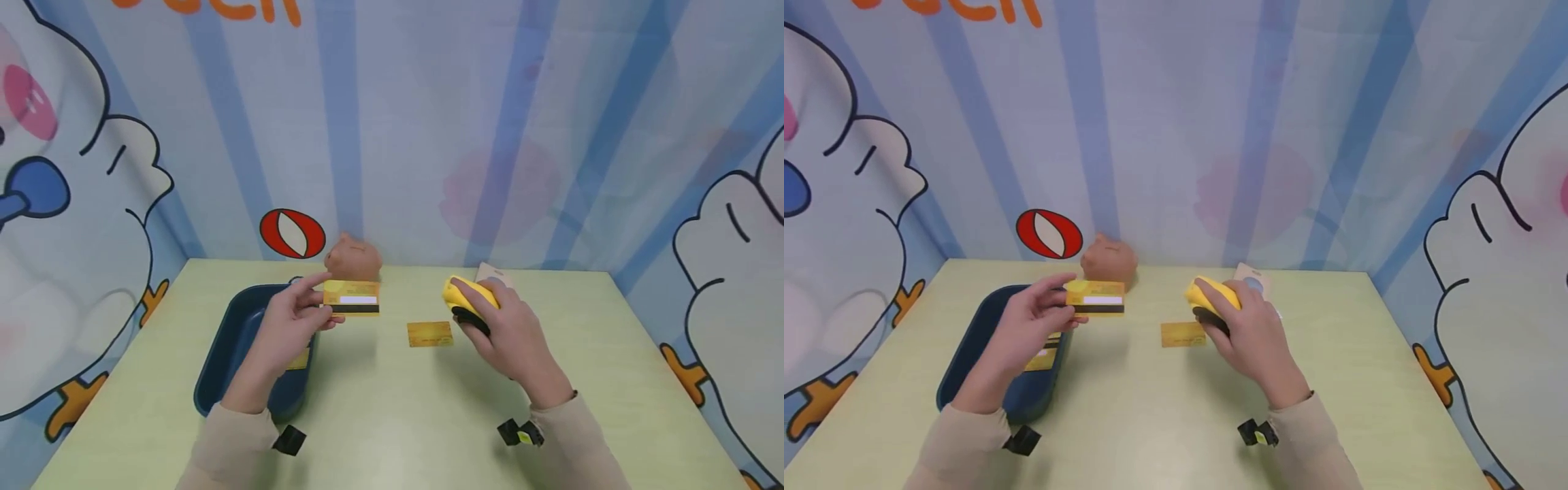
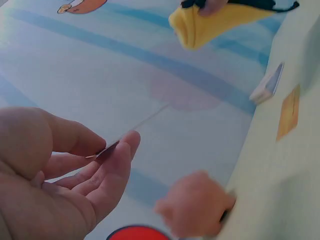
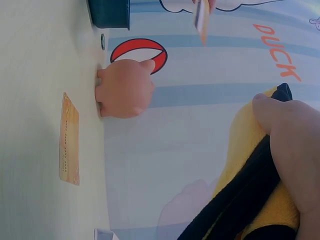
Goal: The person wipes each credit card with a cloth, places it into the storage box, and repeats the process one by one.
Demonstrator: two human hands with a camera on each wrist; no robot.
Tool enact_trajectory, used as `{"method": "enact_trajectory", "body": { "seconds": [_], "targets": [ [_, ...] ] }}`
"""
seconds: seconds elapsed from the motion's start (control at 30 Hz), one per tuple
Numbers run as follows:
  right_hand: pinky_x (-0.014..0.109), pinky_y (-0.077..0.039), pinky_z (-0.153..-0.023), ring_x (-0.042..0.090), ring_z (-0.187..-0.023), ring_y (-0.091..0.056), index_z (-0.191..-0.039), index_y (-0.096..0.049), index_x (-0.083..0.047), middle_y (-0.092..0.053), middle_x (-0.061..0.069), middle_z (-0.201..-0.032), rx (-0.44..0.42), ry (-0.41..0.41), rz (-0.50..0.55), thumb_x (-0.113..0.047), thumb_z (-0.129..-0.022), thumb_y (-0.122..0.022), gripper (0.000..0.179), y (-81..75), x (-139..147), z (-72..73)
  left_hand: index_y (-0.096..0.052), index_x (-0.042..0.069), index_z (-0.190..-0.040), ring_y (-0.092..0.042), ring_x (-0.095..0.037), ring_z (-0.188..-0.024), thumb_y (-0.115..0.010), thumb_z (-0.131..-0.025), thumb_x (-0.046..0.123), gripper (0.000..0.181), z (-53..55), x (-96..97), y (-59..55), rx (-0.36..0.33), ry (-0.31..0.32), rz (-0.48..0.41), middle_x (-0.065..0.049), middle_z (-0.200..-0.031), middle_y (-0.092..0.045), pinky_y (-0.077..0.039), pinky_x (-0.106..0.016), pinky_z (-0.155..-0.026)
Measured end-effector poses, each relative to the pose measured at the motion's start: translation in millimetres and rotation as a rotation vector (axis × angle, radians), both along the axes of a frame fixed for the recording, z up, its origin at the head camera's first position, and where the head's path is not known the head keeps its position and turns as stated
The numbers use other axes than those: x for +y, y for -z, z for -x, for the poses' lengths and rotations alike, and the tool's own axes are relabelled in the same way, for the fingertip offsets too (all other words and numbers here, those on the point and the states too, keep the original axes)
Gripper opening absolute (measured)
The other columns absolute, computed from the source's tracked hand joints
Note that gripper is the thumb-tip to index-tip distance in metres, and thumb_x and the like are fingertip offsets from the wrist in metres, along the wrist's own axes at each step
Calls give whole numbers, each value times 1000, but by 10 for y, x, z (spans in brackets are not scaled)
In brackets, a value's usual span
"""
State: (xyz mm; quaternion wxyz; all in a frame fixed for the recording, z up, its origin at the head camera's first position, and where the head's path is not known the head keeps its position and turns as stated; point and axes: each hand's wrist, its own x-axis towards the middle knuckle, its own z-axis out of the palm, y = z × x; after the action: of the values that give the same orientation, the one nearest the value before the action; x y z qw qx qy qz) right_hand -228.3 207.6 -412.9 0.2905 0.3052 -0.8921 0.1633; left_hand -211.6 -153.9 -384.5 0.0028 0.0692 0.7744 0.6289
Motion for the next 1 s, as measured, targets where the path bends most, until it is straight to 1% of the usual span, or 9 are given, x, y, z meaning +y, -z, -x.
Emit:
{"method": "enact_trajectory", "body": {
  "seconds": [0.1, 0.17, 0.3, 0.4, 0.47, 0.57, 0.8, 0.87, 1.0],
  "targets": [
    [46, -53, -61, 31, -86, -58, -153, -55, -25, -59, 19, -123, 5, -4, 5, -23, -89, -84, 70, -6, -7, 3, -45, 7, -157, -77, -20, -91, -60, -103, 2, 57, -37, -243, -49, 2, -48, 82, -25, -126, -67, -63, -29, -84],
    [46, -53, -60, 31, -84, -58, -152, -56, -25, -59, 19, -122, 13, -5, 7, -23, -89, -85, 70, -9, -15, 10, -45, 6, -157, -77, -25, -94, -59, -103, 1, 57, -64, -392, -78, 7, -69, 125, -26, -126, -67, -64, -31, -83],
    [45, -53, -60, 30, -83, -58, -152, -56, -24, -59, 19, -121, 16, -13, 6, -23, -89, -84, 70, -4, -44, 26, -46, 3, -156, -75, -32, -100, -57, -103, 3, 54, -152, -656, -121, 8, -124, 276, -25, -123, -68, -65, -36, -82],
    [45, -52, -60, 30, -84, -58, -152, -56, -24, -59, 19, -120, 16, -20, 4, -22, -89, -84, 69, 6, -58, 24, -49, 2, -154, -72, -31, -102, -58, -103, 6, 52, -227, -811, -107, -26, -152, 422, -23, -120, -69, -64, -38, -81],
    [45, -52, -59, 30, -83, -57, -152, -57, -24, -59, 19, -119, 20, -23, 7, -22, -89, -84, 69, 5, -62, 19, -50, 0, -152, -71, -30, -100, -58, -103, 6, 50, -266, -892, -66, -51, -146, 488, -21, -115, -70, -62, -37, -79],
    [45, -52, -58, 30, -83, -57, -151, -57, -24, -59, 19, -118, 26, -20, 8, -21, -88, -84, 69, -6, -32, 15, -53, -3, -148, -69, -25, -91, -60, -101, 4, 48, -286, -934, 30, -93, -120, 554, -19, -108, -70, -58, -34, -75],
    [46, -53, -61, 30, -87, -59, -153, -56, -26, -60, 19, -120, 24, -25, 5, -24, -89, -84, 70, -1, -14, 32, -57, -8, -138, -67, -19, -74, -60, -96, -2, 43, -317, -924, 245, -214, -60, 658, -9, -86, -67, -52, -33, -64],
    [46, -54, -61, 30, -87, -60, -154, -55, -26, -60, 18, -121, 23, -30, 11, -23, -90, -84, 70, 9, -19, 30, -59, -9, -135, -69, -18, -73, -61, -94, -2, 42, -334, -926, 288, -237, -39, 695, -8, -85, -67, -53, -35, -64],
    [45, -53, -61, 30, -87, -60, -154, -55, -25, -60, 18, -122, 25, -38, 17, -23, -89, -83, 70, 8, -26, 23, -64, -10, -128, -67, -21, -78, -65, -91, 2, 40, -354, -924, 336, -262, -19, 794, -12, -93, -70, -56, -39, -69]
  ]
}}
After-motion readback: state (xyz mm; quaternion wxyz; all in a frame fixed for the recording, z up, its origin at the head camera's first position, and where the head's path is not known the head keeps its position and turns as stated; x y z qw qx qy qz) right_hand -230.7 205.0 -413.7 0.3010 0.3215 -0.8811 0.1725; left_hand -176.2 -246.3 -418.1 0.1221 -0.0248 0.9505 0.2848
